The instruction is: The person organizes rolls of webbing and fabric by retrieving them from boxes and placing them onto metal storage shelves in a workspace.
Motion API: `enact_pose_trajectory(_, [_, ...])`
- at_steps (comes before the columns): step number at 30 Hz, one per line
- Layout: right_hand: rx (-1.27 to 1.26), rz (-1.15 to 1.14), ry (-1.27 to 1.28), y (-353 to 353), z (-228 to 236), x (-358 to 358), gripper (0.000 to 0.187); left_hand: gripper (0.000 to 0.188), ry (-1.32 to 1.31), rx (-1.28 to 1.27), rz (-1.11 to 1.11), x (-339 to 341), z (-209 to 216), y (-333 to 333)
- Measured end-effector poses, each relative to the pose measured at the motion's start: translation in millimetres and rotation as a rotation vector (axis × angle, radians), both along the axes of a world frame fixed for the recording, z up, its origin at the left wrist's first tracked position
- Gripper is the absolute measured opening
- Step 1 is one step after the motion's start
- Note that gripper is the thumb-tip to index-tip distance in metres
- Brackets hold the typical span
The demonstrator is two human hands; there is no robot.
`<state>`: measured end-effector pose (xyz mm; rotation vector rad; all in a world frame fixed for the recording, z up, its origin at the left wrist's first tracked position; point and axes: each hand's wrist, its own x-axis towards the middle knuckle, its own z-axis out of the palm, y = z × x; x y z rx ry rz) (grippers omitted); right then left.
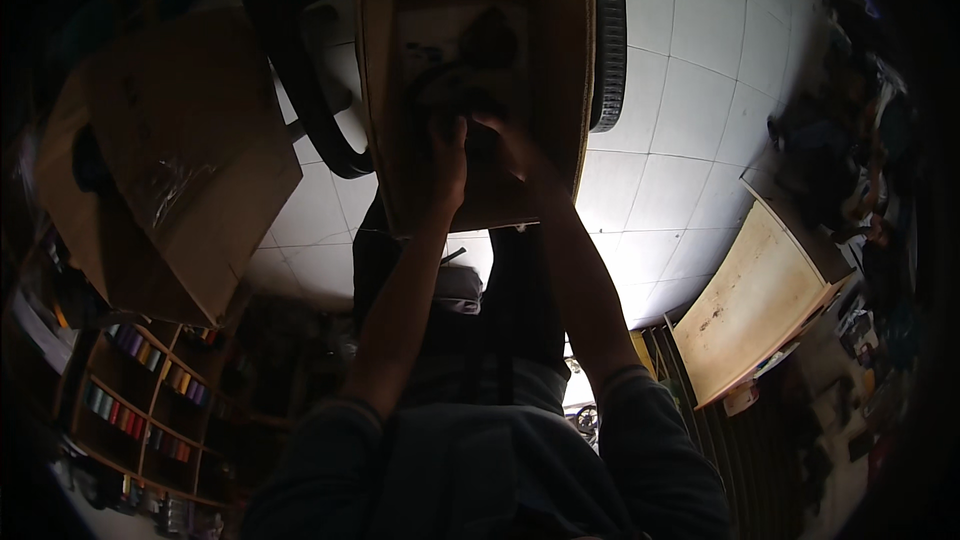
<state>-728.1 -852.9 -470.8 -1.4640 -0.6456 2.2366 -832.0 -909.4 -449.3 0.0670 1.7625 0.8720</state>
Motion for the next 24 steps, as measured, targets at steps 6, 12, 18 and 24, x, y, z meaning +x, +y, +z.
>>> enact_pose_trajectory(6, [0.304, 0.120, -0.493, 52.4, -103.5, 20.7, 0.073, 0.065, 0.302, -0.004, -0.001, -7.9, -52.2, -3.3])
enact_pose_trajectory(12, [0.806, 0.191, -0.714, 71.8, -178.5, -5.8, 0.084, 0.070, 0.286, -0.104, -0.378, -10.1, -95.1, -11.0])
enact_pose_trajectory(18, [0.912, 0.467, -0.888, 83.2, -194.7, 0.7, 0.083, 0.078, 0.209, -0.026, -0.500, 5.6, -124.9, -18.3])
enact_pose_trajectory(24, [0.816, 0.673, -0.814, 90.6, -172.4, 2.3, 0.068, 0.086, 0.084, -0.028, -0.554, -7.1, -139.1, -29.2])
